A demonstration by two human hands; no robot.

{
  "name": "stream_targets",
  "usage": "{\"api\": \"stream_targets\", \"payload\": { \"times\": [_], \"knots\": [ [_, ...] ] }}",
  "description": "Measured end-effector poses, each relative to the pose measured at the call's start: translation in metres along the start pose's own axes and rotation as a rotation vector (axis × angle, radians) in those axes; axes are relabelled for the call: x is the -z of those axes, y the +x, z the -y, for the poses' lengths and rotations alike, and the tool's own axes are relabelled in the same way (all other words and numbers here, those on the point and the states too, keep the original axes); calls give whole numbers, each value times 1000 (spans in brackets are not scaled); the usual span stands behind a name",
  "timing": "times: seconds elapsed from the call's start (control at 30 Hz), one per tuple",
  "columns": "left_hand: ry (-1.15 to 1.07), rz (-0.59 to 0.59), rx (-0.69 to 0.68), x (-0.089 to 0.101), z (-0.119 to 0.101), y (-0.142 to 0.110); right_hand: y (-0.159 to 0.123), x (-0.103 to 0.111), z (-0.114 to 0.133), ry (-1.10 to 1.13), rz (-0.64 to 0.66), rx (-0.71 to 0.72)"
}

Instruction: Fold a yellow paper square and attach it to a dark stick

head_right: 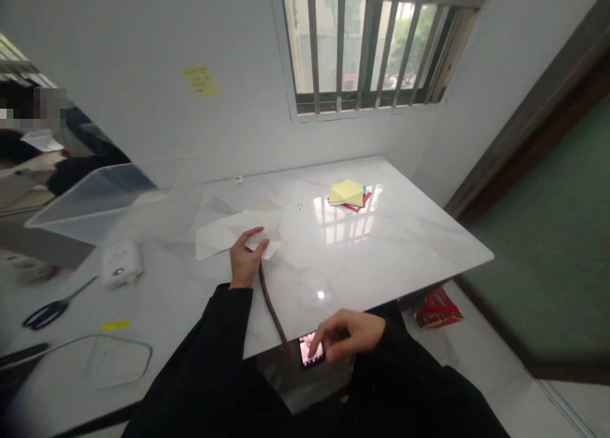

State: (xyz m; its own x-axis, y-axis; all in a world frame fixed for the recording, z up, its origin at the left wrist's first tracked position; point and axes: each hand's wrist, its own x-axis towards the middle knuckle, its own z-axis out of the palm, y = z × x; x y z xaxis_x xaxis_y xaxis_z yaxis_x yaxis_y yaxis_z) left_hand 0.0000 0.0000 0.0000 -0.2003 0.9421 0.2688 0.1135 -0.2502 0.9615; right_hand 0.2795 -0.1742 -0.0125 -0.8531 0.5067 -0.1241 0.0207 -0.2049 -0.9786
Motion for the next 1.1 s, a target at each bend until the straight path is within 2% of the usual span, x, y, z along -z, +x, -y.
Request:
{"api": "stream_targets", "payload": {
  "times": [0.1, 0.17, 0.27, 0.3, 0.37, 0.43, 0.5, 0.57, 0.63, 0.77, 0.9, 1.1],
  "knots": [
    [9, 23, -29, -6, -4, -7, 23, 17, 42, -125, -322, 175],
    [-39, 42, -33, -10, -6, -10, 51, 28, 58, -193, -569, 278],
    [-32, 84, -14, -13, -8, -13, 102, 51, 60, -307, -1101, 361],
    [-28, 97, -3, -13, -8, -13, 119, 60, 57, -304, -1224, 350],
    [-49, 118, 17, -12, -7, -13, 150, 82, 47, -249, -1336, 307],
    [-57, 137, 14, -12, -6, -12, 172, 103, 36, -205, -1303, 255],
    [-1, 139, -11, -10, -5, -11, 182, 122, 27, -101, -1140, 249],
    [25, 124, -26, -8, -3, -8, 182, 134, 20, 58, -972, 312],
    [-44, 100, -11, -6, -1, -4, 176, 140, 14, 187, -899, 355],
    [-260, 37, 118, -1, 4, 1, 167, 139, 9, 280, -912, 344],
    [-464, 11, 284, 4, 6, 3, 171, 134, 9, 297, -933, 329],
    [-482, 135, 448, 11, 1, 2, 174, 128, 9, 7, -933, 318]
  ]
}}
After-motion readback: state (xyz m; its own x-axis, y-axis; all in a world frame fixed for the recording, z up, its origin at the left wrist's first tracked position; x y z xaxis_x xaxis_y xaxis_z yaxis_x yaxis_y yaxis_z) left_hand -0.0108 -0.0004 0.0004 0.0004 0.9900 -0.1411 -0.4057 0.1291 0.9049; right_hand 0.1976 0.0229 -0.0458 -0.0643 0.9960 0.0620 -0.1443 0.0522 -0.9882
